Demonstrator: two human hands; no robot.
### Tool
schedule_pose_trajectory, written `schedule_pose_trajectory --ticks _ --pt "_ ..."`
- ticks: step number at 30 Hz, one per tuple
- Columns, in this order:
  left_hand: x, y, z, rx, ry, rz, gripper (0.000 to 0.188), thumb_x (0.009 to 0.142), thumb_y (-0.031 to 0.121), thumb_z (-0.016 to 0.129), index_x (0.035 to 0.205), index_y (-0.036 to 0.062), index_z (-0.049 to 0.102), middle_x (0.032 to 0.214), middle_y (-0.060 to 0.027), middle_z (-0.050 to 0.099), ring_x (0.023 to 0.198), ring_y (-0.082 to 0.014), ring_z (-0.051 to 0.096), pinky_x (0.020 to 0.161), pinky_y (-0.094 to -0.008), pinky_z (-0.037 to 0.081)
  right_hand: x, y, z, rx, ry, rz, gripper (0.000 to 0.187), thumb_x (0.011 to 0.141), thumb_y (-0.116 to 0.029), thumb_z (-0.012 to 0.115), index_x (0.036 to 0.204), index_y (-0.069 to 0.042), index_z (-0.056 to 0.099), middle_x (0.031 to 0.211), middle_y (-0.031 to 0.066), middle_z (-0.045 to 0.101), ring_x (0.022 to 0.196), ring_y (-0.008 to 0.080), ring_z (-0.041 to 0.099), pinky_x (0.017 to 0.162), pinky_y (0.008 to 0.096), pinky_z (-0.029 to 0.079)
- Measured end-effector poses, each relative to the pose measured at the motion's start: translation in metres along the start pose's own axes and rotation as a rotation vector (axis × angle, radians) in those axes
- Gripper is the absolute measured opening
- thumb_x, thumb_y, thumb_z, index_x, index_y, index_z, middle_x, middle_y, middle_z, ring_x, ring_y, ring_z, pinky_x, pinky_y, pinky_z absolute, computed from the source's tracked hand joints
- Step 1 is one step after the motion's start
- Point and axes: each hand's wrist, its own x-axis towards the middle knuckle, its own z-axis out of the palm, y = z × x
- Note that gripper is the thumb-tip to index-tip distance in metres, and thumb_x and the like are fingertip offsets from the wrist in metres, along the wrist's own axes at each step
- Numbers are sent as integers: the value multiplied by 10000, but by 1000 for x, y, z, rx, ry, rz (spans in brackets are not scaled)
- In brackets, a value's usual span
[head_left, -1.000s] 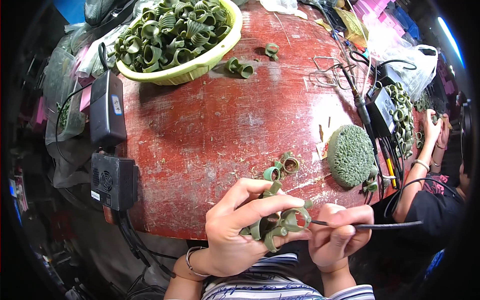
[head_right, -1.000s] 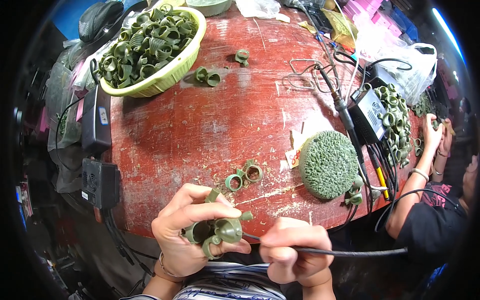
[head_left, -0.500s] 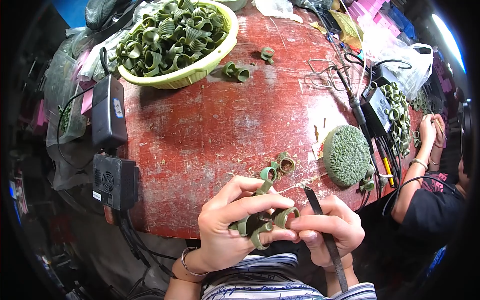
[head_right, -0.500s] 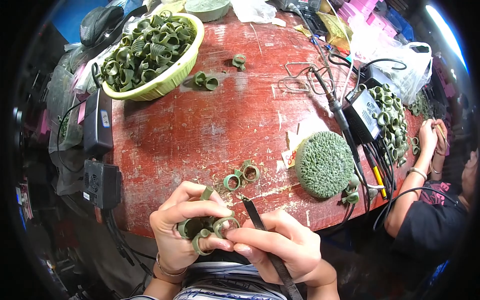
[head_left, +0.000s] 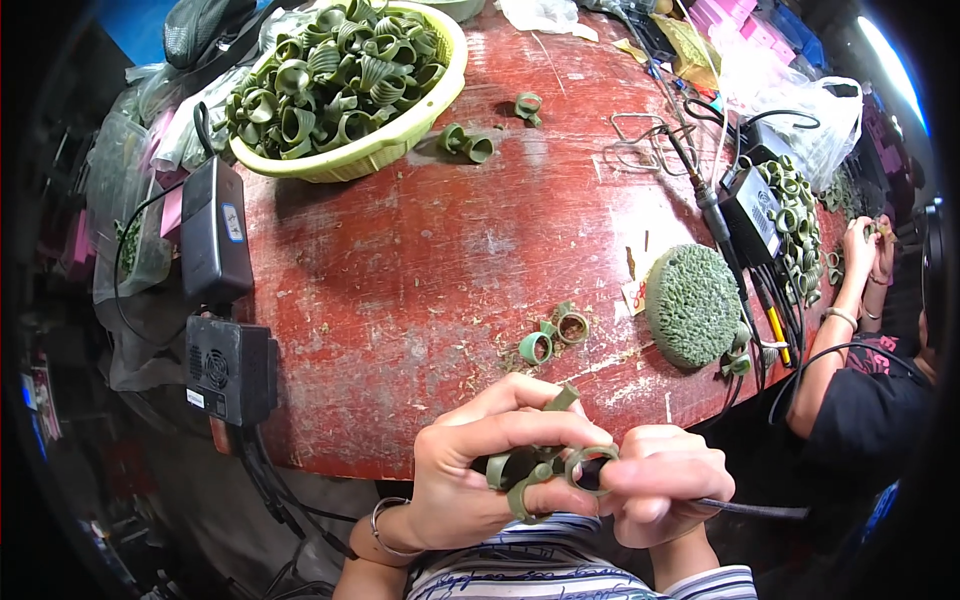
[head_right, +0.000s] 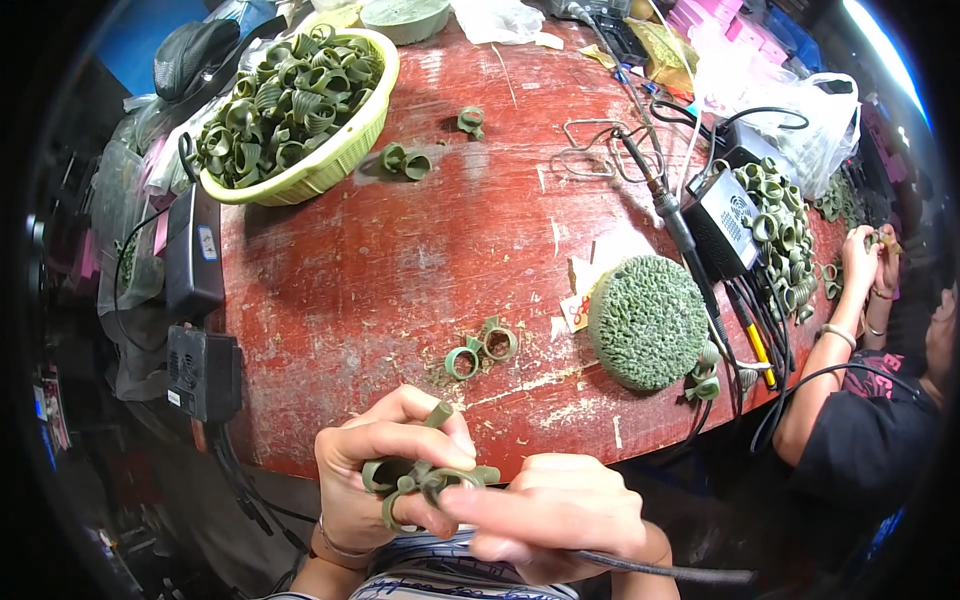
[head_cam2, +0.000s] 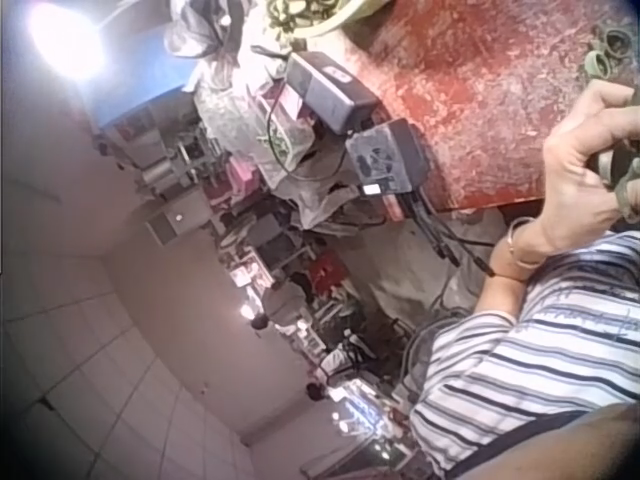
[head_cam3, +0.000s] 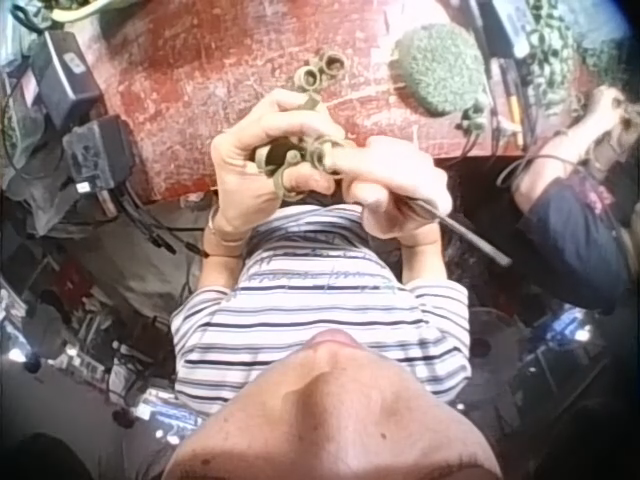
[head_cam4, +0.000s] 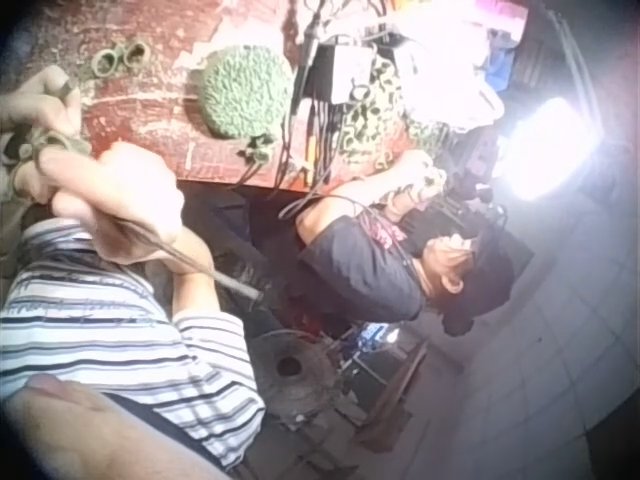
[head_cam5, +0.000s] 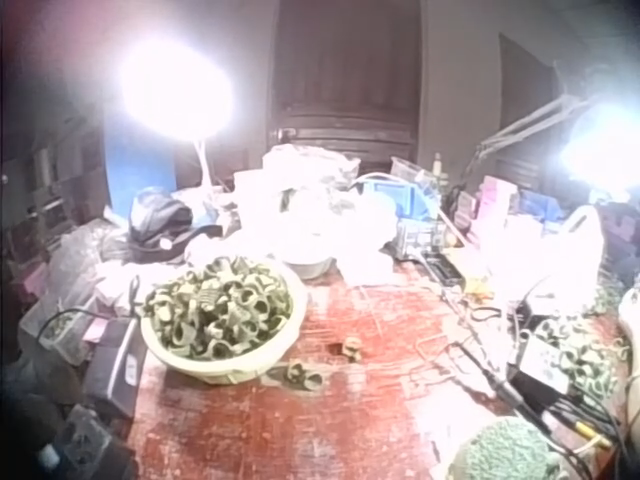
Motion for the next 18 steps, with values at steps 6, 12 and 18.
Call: schedule_pose_trajectory --ticks 6,12,18 --pt "0 0 2 77 57 -14 416 600 92 793 988 53 649 954 -84 554 855 -139 568 714 -251 476 -7 2 -3 -242 -43 -74 361 724 -22 649 1068 40 562 575 40 552 468 138 506 457 247 380" --pt "-1 2 5 222 142 -13 418 596 102 795 987 68 651 932 -77 553 831 -148 580 705 -260 490 5 -1 2 -267 -8 -2 231 913 -248 466 924 -20 496 426 -12 481 340 78 432 366 209 345" --pt "0 -4 1 177 107 -16 409 600 105 792 983 67 653 940 -78 559 806 -146 581 699 -259 488 -4 -1 2 -240 79 -7 269 737 -44 659 988 40 611 548 42 551 445 130 514 431 239 369"
